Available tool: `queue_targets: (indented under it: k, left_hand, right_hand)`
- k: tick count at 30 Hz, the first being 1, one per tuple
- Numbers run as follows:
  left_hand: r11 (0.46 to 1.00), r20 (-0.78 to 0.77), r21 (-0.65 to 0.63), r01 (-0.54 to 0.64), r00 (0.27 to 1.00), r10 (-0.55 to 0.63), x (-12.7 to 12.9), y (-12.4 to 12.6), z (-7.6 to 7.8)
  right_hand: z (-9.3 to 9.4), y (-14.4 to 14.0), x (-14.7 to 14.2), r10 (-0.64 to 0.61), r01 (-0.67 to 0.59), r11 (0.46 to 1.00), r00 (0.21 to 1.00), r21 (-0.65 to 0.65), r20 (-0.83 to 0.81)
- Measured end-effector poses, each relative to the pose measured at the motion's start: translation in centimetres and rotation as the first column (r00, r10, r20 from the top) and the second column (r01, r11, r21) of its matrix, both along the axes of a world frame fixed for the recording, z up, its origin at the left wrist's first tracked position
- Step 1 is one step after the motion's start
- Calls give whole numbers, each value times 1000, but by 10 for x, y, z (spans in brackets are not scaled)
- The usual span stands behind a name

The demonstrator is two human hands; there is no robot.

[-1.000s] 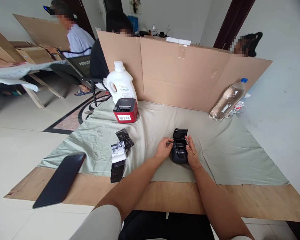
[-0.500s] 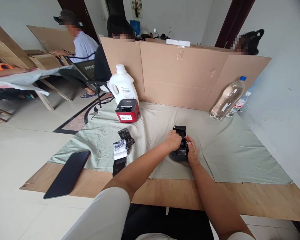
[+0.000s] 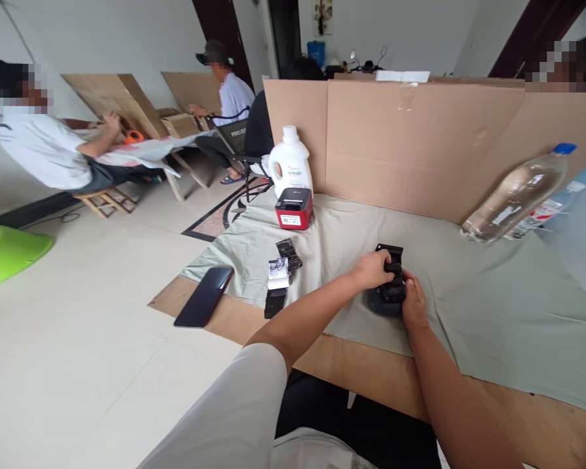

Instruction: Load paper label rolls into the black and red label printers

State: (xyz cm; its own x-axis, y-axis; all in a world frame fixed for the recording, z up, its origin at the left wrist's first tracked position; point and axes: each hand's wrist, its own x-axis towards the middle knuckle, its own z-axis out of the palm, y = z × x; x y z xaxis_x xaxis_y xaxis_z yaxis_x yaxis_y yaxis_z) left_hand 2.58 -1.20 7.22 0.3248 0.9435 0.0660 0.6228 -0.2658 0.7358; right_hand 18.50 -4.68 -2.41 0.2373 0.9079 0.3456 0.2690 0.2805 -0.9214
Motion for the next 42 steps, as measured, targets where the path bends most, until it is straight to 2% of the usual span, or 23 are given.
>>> queue_targets:
  k: [2,4,5,7,9,11,14,16,18,20,22,24,26,28,30,31,33,34,35,37,39,42]
  left_hand:
    - [996,221,-71,46,975,-29,-35,-17,3]
    - [969,372,-191,159,925,-79,-85,-37,8]
    - [950,395,-241,201,914,-93,-114,-47,10]
    - [931,353,-320,177,934,-57,-174,-67,16]
    - [933,234,-359,34,971,55,-227,-83,18]
    - [922,64,-342,-185,974,219,-267,-95,15]
    - [860,-249,-239,-450,885,394,-291,-105,3]
    - [848,-413,-122,-515,803,429,-287,-107,-5]
    - [855,-473,55,-516,741,477,-272,-106,-10]
    - [871,-455,197,-451,745,488,-253,-104,-14]
    - [910,-472,217,-354,778,415,-235,-102,-20]
    - [934,-540,183,-308,762,357,-222,-99,-27]
    - [926,-586,185,-328,720,372,-216,-97,-34]
    - [913,-550,200,-355,730,405,-216,-97,-37]
    - [898,-399,184,-401,804,441,-217,-99,-34]
    - [892,-267,138,-429,852,451,-217,-100,-30]
    - [898,93,-55,-436,894,439,-212,-101,-19]
    - [906,283,-179,-383,862,420,-207,-101,-13]
    - [910,445,-294,-294,800,402,-201,-100,-8]
    - [891,649,-448,-74,658,381,-182,-95,2]
    - [848,730,-518,108,573,373,-158,-89,8]
    - [795,754,-549,257,564,338,-117,-77,5]
  right_hand:
    - [1,-1,0,0,0,1000,1000,3,8]
    - [0,-1,-1,-4,4,1000,1000,-11,2]
    - [0,-1,-2,-8,8,1000,1000,-20,-1]
    - [-1,-1,-2,-18,18,999,1000,-36,9]
    - [-1,-1,-3,-34,36,998,999,-45,38]
    - [-1,-1,-4,-51,54,997,997,-53,61]
    - [1,-1,-4,-48,52,997,997,-65,66]
    - [0,-1,-3,-39,43,997,997,-71,61]
    - [-1,0,-2,-34,38,996,998,-80,54]
    - [-3,0,-1,-34,38,995,998,-96,45]
    - [-6,1,0,-39,43,993,999,-106,37]
    - [-8,1,1,-38,42,993,999,-109,32]
    - [-9,2,2,-31,33,994,999,-108,20]
    - [-9,2,2,-24,25,994,1000,-107,9]
    - [-9,2,2,-20,21,995,1000,-102,5]
    - [-9,2,2,-21,22,995,1000,-99,7]
    - [-7,2,0,-49,51,995,998,-82,26]
    - [-5,0,0,-76,78,995,996,-58,46]
    - [-2,-2,-1,-101,103,994,992,-21,70]
    - [5,-7,-3,-118,111,992,987,65,113]
    - [13,-14,-5,-39,24,993,990,118,132]
    - [22,-23,-8,146,-168,977,977,135,156]
